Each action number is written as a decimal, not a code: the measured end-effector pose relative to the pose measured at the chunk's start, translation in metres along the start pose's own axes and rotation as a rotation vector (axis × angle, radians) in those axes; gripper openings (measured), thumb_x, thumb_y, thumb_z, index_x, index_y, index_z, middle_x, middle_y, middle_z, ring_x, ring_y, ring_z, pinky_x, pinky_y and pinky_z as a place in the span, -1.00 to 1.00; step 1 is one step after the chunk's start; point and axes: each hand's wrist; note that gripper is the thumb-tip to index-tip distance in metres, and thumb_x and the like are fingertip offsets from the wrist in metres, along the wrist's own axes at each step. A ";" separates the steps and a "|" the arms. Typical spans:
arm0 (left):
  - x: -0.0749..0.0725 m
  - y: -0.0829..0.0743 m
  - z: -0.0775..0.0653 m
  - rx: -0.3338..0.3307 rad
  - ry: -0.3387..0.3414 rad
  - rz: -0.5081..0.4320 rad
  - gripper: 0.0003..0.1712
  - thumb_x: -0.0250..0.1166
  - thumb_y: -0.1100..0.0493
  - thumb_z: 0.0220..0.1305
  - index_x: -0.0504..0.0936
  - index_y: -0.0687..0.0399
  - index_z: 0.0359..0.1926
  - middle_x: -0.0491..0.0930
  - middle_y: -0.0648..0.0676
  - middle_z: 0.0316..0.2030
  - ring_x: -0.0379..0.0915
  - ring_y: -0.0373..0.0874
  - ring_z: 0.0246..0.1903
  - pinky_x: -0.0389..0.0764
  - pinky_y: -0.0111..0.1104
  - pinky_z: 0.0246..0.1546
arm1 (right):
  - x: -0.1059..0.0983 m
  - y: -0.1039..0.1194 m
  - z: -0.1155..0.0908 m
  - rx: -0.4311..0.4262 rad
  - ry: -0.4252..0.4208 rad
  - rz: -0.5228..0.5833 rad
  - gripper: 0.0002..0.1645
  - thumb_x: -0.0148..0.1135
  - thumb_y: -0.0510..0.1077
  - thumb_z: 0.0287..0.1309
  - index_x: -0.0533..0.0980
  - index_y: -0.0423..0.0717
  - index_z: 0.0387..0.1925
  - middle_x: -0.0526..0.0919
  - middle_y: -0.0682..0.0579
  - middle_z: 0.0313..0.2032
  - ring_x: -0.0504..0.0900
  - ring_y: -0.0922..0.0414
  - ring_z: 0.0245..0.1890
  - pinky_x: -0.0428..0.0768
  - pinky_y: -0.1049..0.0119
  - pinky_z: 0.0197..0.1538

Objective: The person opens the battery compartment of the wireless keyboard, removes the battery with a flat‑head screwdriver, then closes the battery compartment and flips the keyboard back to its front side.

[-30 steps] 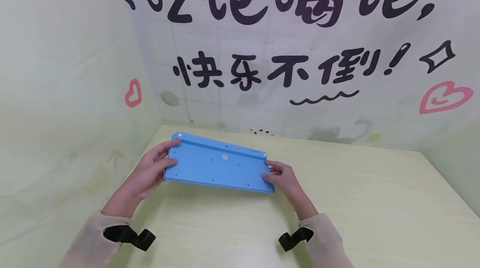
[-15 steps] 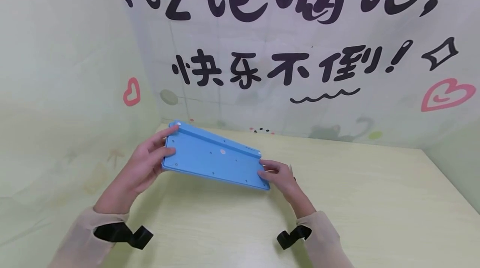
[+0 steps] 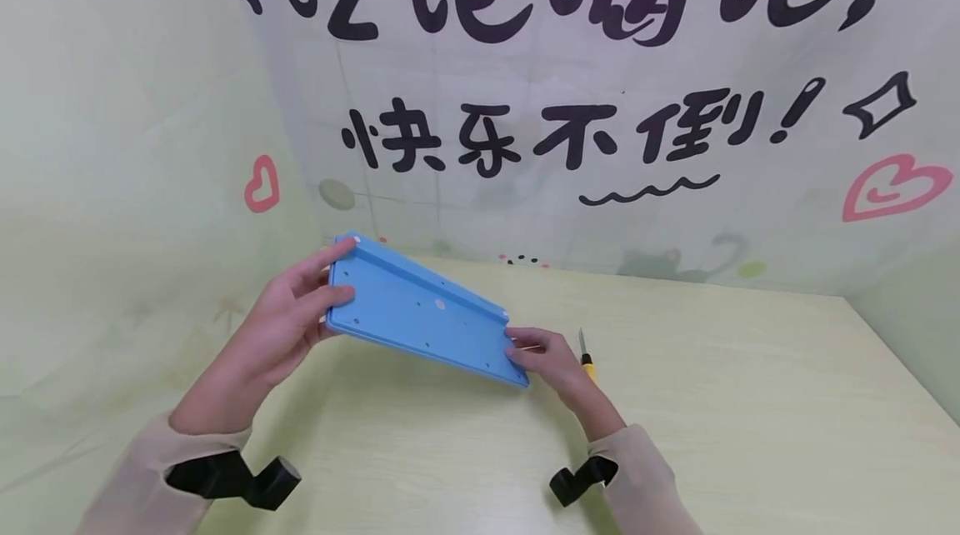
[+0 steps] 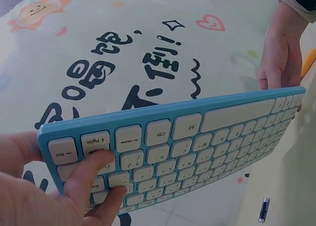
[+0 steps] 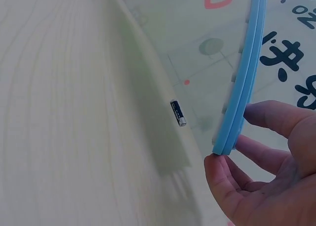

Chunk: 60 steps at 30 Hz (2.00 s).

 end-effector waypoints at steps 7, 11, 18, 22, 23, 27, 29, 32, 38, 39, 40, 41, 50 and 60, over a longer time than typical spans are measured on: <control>0.005 -0.011 -0.003 -0.014 -0.031 0.070 -0.29 0.05 0.28 0.32 -0.02 -0.02 0.42 -0.08 0.28 0.28 0.06 0.24 0.12 0.52 -0.32 -0.14 | 0.003 0.007 -0.005 -0.022 0.049 -0.011 -0.54 0.25 -0.12 0.12 0.49 -0.15 0.07 0.51 -0.08 -0.01 0.52 0.02 -0.09 0.48 0.10 -0.02; 0.007 -0.015 -0.002 -0.018 -0.042 0.100 -0.29 0.05 0.29 0.32 -0.01 -0.03 0.41 -0.05 0.29 0.26 0.07 0.23 0.11 0.52 -0.31 -0.15 | 0.004 0.014 -0.008 -0.035 0.037 -0.042 -0.54 0.28 -0.13 0.09 0.50 -0.11 0.06 0.49 -0.06 0.01 0.47 0.01 -0.05 0.48 0.10 -0.06; 0.008 -0.022 -0.003 -0.029 -0.058 0.162 -0.30 0.05 0.27 0.32 0.00 -0.05 0.41 -0.02 0.30 0.24 0.08 0.24 0.10 0.54 -0.30 -0.17 | 0.008 0.033 -0.015 -0.140 0.120 -0.061 -0.52 0.24 -0.13 0.12 0.46 -0.16 0.09 0.47 -0.14 0.04 0.43 -0.06 0.00 0.47 0.07 -0.05; 0.008 -0.024 -0.003 -0.034 -0.058 0.167 -0.30 0.05 0.27 0.32 0.01 -0.06 0.41 -0.01 0.30 0.24 0.07 0.24 0.12 0.53 -0.28 -0.16 | 0.011 0.047 -0.021 -0.236 0.189 -0.072 -0.53 0.21 -0.14 0.15 0.45 -0.21 0.10 0.46 -0.14 0.06 0.44 -0.07 0.00 0.45 0.08 -0.01; 0.008 -0.025 -0.003 -0.034 -0.059 0.168 -0.30 0.05 0.27 0.32 0.02 -0.05 0.41 0.00 0.30 0.23 0.07 0.24 0.12 0.53 -0.28 -0.16 | 0.012 0.050 -0.023 -0.257 0.202 -0.071 -0.53 0.21 -0.14 0.15 0.45 -0.22 0.10 0.45 -0.14 0.07 0.44 -0.07 0.01 0.44 0.08 0.00; 0.009 -0.027 -0.003 -0.034 -0.062 0.175 -0.31 0.05 0.27 0.32 0.02 -0.05 0.41 0.00 0.30 0.23 0.06 0.24 0.13 0.53 -0.27 -0.16 | 0.018 0.064 -0.031 -0.303 0.220 -0.079 -0.54 0.22 -0.15 0.14 0.46 -0.19 0.09 0.41 -0.12 0.07 0.41 -0.06 0.02 0.45 0.13 0.00; 0.009 -0.029 -0.003 -0.036 -0.067 0.175 -0.30 0.05 0.28 0.31 0.02 -0.05 0.41 0.00 0.30 0.23 0.07 0.23 0.12 0.53 -0.27 -0.16 | 0.021 0.071 -0.035 -0.313 0.223 -0.080 -0.54 0.24 -0.16 0.12 0.47 -0.16 0.09 0.38 -0.09 0.05 0.39 -0.05 0.02 0.47 0.15 -0.02; 0.009 -0.030 -0.003 -0.041 -0.069 0.170 -0.30 0.06 0.28 0.31 0.02 -0.06 0.41 0.00 0.30 0.23 0.09 0.21 0.10 0.53 -0.29 -0.16 | 0.024 0.079 -0.039 -0.343 0.236 -0.078 -0.53 0.25 -0.18 0.11 0.47 -0.13 0.09 0.37 -0.08 0.03 0.37 -0.05 0.02 0.46 0.16 -0.03; 0.011 -0.032 -0.004 -0.043 -0.068 0.157 -0.30 0.06 0.27 0.31 0.02 -0.05 0.41 -0.01 0.30 0.24 0.08 0.19 0.11 0.53 -0.30 -0.16 | 0.032 0.091 -0.042 -0.396 0.256 -0.087 -0.49 0.31 -0.16 0.05 0.47 -0.09 0.09 0.37 -0.08 0.01 0.37 -0.01 -0.01 0.45 0.15 -0.04; 0.011 -0.033 -0.004 -0.042 -0.066 0.155 -0.30 0.06 0.27 0.31 0.02 -0.05 0.41 -0.01 0.29 0.25 0.07 0.19 0.12 0.53 -0.30 -0.15 | 0.033 0.092 -0.041 -0.401 0.255 -0.089 -0.47 0.32 -0.16 0.03 0.47 -0.09 0.09 0.37 -0.07 0.01 0.37 0.00 -0.01 0.45 0.14 -0.04; 0.012 -0.033 -0.004 -0.040 -0.065 0.150 -0.30 0.06 0.28 0.31 0.02 -0.04 0.41 -0.02 0.29 0.25 0.06 0.20 0.12 0.53 -0.30 -0.15 | 0.034 0.093 -0.041 -0.406 0.253 -0.090 -0.46 0.33 -0.17 0.02 0.47 -0.09 0.10 0.37 -0.07 0.01 0.37 0.00 -0.02 0.45 0.14 -0.04; 0.012 -0.034 -0.004 -0.038 -0.064 0.146 -0.31 0.05 0.28 0.31 0.02 -0.04 0.41 -0.02 0.28 0.26 0.05 0.20 0.13 0.53 -0.30 -0.15 | 0.036 0.095 -0.041 -0.410 0.250 -0.092 -0.45 0.34 -0.17 0.01 0.47 -0.09 0.10 0.37 -0.07 0.01 0.38 0.00 -0.02 0.45 0.14 -0.05; 0.022 -0.036 -0.002 -0.037 -0.071 0.092 -0.31 0.05 0.30 0.31 0.04 -0.01 0.40 -0.05 0.27 0.27 0.03 0.21 0.15 0.52 -0.27 -0.14 | 0.041 0.099 -0.036 -0.428 0.177 -0.114 -0.46 0.40 -0.21 -0.08 0.51 -0.06 0.04 0.43 -0.03 -0.06 0.45 0.06 -0.09 0.49 0.22 -0.12; 0.036 -0.036 0.006 -0.019 -0.091 0.087 -0.34 0.09 0.27 0.30 0.12 -0.03 0.38 0.00 0.25 0.25 0.07 0.21 0.15 0.52 -0.25 -0.14 | 0.044 0.097 -0.037 -0.502 0.085 -0.090 -0.50 0.36 -0.28 -0.07 0.52 -0.16 0.01 0.48 -0.10 -0.11 0.51 0.04 -0.17 0.56 0.23 -0.20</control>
Point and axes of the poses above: each hand's wrist, its own z-axis towards the middle knuckle, its own x-axis out of the palm, y = z × x
